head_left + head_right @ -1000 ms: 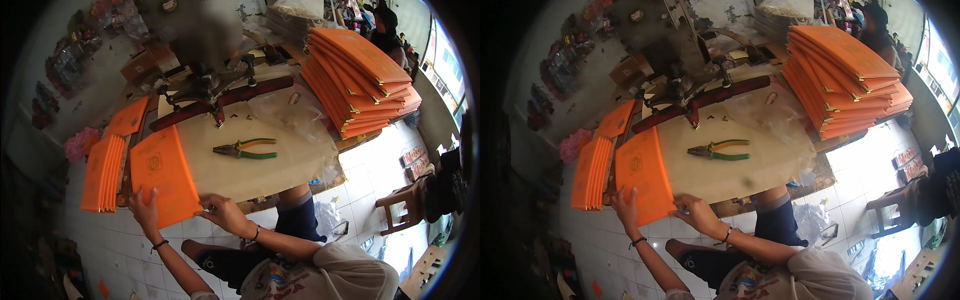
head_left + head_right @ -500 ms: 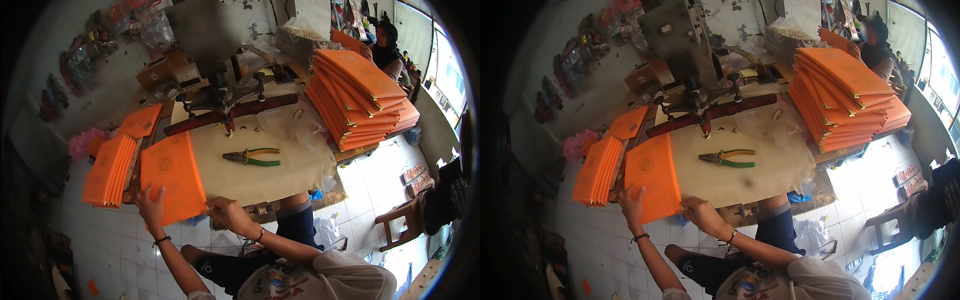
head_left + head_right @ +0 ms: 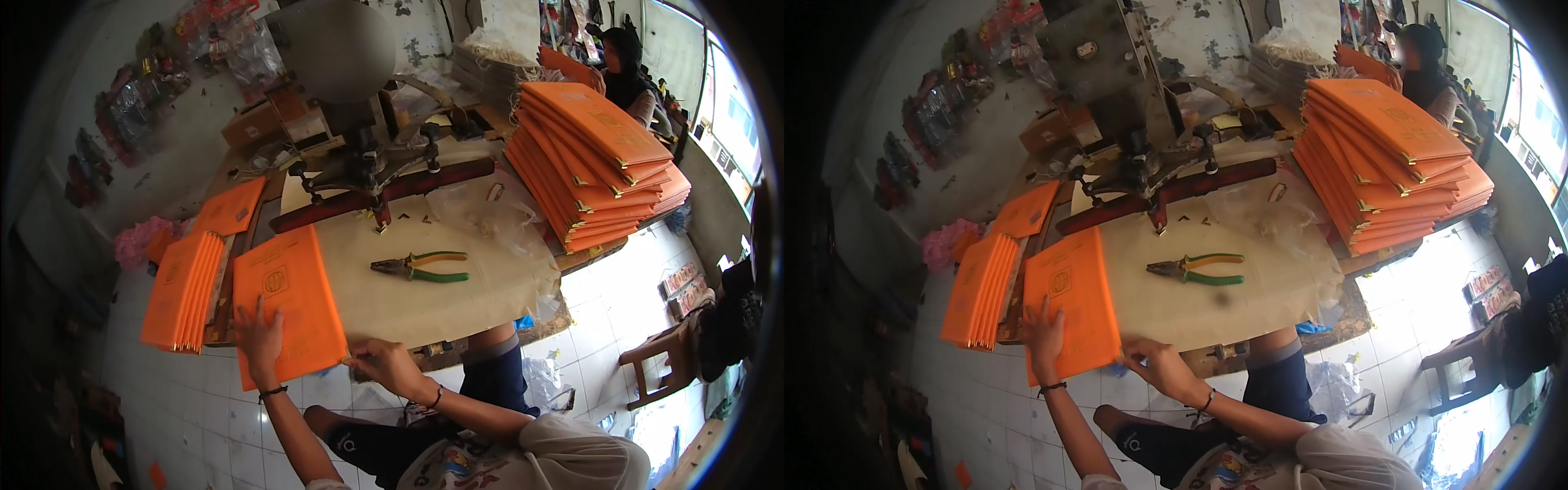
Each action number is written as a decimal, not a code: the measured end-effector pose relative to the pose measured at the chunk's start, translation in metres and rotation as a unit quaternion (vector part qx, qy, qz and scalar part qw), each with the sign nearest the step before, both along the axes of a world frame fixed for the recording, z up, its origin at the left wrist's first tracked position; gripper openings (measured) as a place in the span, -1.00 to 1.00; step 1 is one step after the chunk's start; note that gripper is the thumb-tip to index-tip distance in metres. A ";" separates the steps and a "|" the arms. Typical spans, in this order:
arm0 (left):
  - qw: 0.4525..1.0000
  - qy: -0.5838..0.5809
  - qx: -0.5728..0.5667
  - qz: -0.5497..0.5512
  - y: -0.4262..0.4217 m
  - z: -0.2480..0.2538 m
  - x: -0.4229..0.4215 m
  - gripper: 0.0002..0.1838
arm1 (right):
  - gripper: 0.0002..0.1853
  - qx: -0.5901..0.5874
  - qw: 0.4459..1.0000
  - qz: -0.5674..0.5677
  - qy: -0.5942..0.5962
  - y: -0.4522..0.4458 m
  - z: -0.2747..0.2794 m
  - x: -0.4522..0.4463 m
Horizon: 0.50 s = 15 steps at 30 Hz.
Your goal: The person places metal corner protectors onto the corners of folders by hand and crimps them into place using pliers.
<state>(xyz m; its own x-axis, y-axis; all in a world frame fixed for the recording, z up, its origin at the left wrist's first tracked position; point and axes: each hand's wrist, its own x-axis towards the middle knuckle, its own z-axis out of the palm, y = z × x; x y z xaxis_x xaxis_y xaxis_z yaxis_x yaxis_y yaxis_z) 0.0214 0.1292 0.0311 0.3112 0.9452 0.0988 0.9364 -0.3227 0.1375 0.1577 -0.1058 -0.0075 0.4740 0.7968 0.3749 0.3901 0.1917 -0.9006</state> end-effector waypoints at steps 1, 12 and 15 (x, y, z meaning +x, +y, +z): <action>1.000 0.004 -0.005 0.000 0.005 -0.002 0.000 -0.20 | -0.75 0.007 1.000 -0.013 -0.008 0.002 -0.001 0.000; 1.000 -0.001 -0.006 0.007 -0.009 0.005 0.001 -0.18 | -0.82 0.057 0.997 -0.049 -0.027 0.009 0.001 -0.012; 1.000 -0.003 0.000 0.011 -0.010 0.006 0.003 -0.18 | -0.81 0.042 0.997 -0.053 -0.024 0.011 -0.001 -0.011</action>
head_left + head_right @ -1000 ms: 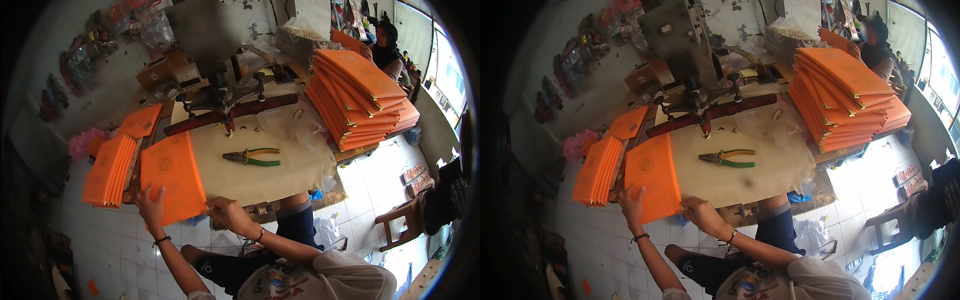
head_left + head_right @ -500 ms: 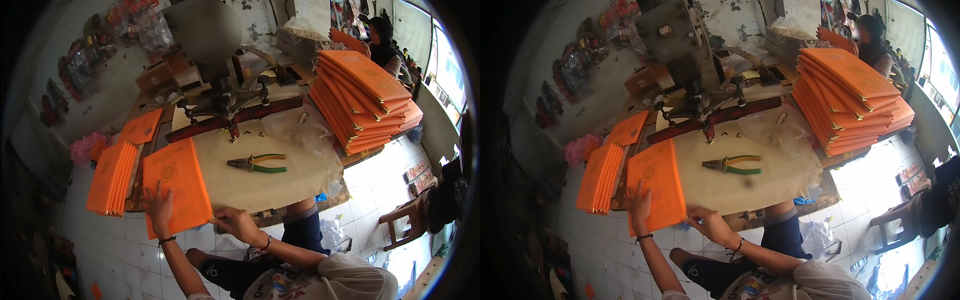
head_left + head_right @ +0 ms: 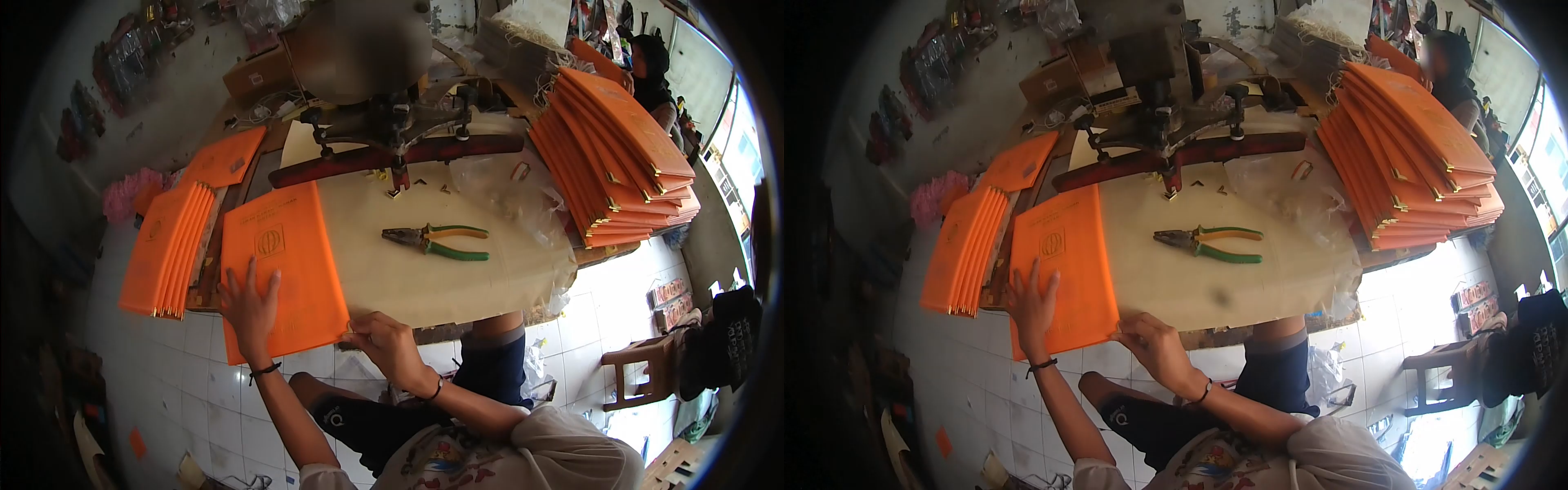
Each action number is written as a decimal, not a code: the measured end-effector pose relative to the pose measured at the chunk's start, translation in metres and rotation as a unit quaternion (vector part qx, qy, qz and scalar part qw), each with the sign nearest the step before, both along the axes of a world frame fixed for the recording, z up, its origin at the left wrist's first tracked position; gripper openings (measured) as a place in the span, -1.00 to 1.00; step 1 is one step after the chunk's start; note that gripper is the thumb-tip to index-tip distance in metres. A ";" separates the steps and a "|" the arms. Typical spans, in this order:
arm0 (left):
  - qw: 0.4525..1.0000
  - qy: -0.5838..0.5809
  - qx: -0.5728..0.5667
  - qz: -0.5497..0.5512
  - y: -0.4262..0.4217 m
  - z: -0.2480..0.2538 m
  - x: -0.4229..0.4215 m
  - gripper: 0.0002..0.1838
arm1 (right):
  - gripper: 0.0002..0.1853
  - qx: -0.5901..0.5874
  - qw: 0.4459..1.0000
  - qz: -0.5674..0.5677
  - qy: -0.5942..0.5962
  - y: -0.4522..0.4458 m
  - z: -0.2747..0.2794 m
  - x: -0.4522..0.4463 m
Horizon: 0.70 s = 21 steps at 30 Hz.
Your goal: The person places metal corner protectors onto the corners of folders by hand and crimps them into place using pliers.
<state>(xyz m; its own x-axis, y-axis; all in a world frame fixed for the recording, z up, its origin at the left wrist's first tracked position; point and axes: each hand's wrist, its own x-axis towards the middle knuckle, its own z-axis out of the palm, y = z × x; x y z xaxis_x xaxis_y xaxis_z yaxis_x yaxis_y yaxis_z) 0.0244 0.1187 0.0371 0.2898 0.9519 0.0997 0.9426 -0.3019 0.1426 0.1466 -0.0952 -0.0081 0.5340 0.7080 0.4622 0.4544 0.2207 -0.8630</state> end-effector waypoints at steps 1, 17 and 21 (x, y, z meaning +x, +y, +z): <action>1.000 -0.002 0.001 0.000 0.000 -0.001 0.000 -0.18 | -0.81 -0.004 1.000 -0.003 0.003 0.000 0.000 -0.001; 0.997 -0.056 0.033 -0.032 0.007 -0.012 -0.008 -0.14 | -0.80 -0.004 0.998 0.009 0.060 0.001 -0.010 -0.006; 0.997 -0.054 0.047 -0.029 0.009 -0.017 -0.010 -0.12 | -0.67 -0.048 0.992 0.059 0.099 0.001 -0.017 0.005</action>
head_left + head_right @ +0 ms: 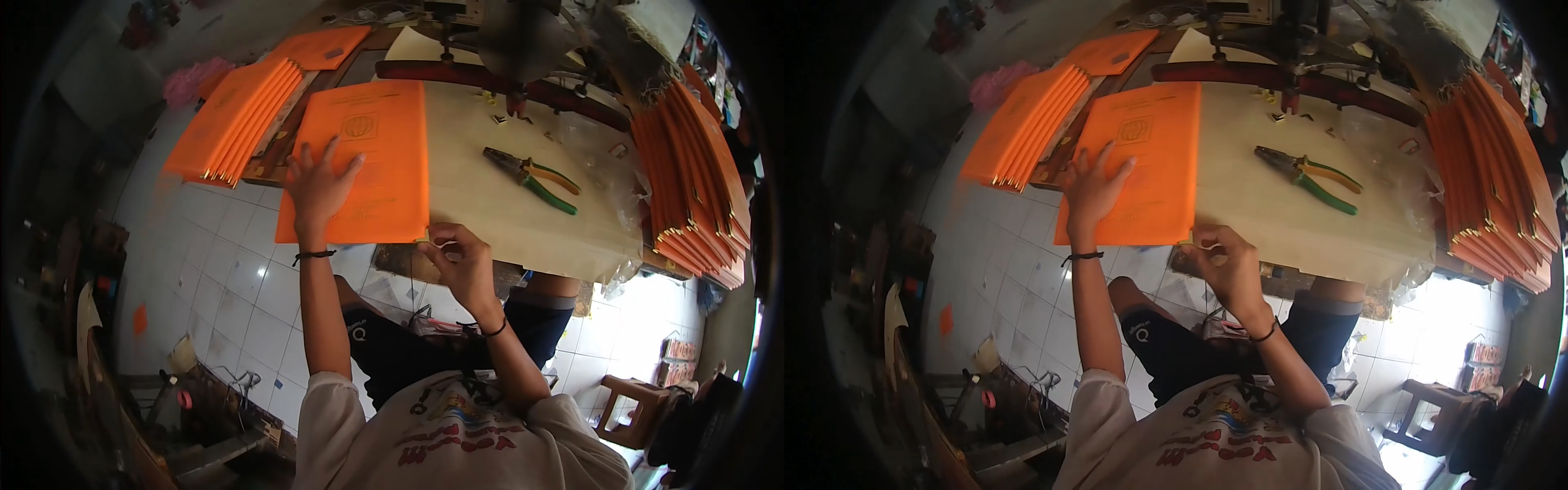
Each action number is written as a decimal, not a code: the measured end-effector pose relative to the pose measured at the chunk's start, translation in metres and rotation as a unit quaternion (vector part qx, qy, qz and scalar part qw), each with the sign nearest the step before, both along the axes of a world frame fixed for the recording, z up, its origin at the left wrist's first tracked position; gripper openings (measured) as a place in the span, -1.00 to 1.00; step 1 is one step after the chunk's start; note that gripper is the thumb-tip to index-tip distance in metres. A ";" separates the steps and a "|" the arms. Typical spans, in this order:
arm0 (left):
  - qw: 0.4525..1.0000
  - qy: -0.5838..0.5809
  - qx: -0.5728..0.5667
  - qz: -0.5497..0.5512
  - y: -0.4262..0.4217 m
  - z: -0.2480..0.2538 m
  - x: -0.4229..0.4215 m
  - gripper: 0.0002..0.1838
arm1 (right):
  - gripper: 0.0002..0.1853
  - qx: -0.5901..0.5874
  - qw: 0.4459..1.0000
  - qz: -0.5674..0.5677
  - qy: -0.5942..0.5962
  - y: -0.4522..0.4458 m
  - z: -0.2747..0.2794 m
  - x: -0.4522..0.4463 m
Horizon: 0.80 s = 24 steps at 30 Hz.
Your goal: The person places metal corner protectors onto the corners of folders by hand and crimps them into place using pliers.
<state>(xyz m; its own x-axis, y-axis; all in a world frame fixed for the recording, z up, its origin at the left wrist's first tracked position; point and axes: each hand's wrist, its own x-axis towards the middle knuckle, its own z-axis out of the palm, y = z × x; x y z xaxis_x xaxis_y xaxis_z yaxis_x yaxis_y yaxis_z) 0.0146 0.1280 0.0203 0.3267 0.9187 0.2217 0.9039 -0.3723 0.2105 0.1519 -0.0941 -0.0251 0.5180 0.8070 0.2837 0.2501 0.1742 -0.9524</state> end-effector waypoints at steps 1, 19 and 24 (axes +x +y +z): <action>1.000 0.002 -0.003 -0.001 0.001 0.001 0.000 -0.12 | -0.64 -0.006 1.000 0.007 -0.015 0.000 0.004 0.002; 0.982 -0.129 0.105 -0.088 -0.027 0.010 -0.023 -0.48 | -0.62 -0.081 0.993 0.062 0.063 -0.009 0.023 -0.007; 0.865 -0.467 0.142 -0.117 -0.110 0.025 -0.032 -0.82 | -0.67 -0.082 0.977 0.093 0.176 -0.010 0.033 0.003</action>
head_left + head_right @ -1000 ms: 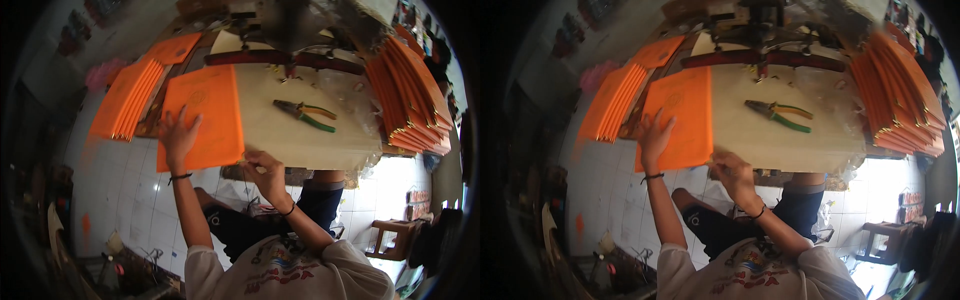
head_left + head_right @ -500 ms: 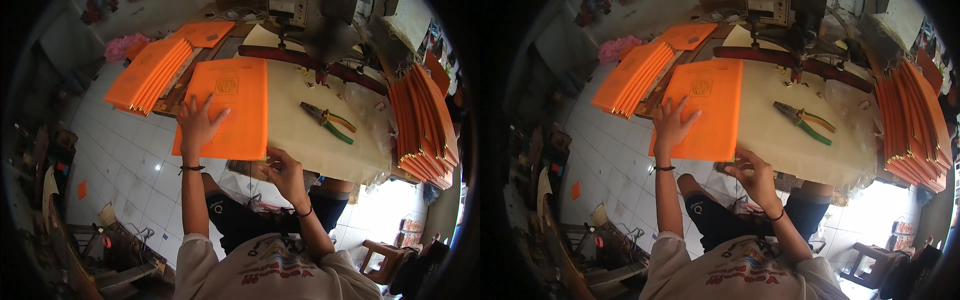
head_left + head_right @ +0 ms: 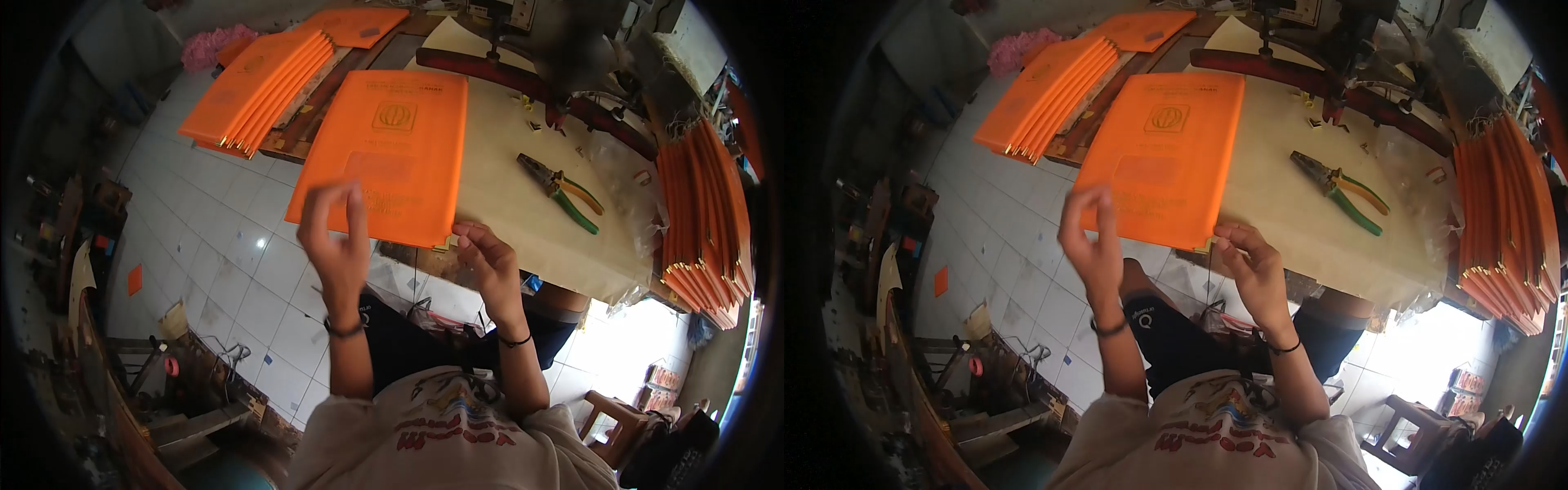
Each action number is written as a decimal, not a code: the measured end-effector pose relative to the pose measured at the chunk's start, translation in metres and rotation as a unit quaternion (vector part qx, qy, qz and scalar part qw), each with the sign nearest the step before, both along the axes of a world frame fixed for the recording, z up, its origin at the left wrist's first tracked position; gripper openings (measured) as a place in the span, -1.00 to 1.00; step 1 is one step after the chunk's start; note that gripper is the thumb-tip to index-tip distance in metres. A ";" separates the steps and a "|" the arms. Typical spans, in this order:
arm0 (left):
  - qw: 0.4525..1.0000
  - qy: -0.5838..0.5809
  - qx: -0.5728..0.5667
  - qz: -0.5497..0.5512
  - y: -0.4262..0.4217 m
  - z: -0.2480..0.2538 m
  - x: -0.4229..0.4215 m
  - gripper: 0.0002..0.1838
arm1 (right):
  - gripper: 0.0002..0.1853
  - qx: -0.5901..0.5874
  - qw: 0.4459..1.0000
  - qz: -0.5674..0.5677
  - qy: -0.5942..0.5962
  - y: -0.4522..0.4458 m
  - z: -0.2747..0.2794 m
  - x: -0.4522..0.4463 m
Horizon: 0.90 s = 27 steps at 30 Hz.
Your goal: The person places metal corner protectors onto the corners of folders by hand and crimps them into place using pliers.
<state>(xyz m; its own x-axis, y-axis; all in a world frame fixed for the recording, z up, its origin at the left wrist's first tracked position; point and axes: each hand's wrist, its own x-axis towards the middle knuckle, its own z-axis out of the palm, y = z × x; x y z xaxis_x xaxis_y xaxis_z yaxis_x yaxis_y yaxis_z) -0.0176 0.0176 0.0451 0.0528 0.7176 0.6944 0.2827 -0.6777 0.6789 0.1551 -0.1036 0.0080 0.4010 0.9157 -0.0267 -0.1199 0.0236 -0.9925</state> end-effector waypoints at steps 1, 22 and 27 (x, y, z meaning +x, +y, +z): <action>0.997 -0.069 -0.017 0.009 -0.024 -0.007 0.001 -0.85 | -0.68 -0.003 1.000 0.002 -0.002 0.000 0.003 0.002; 0.724 -0.256 -0.533 -0.355 -0.048 -0.045 0.022 -0.30 | -0.80 0.057 0.866 -0.211 -0.450 -0.017 0.051 0.096; 0.741 -0.236 -0.526 -0.343 -0.054 -0.038 0.000 -0.30 | -0.52 -0.031 0.777 -0.191 -0.600 -0.025 0.037 0.144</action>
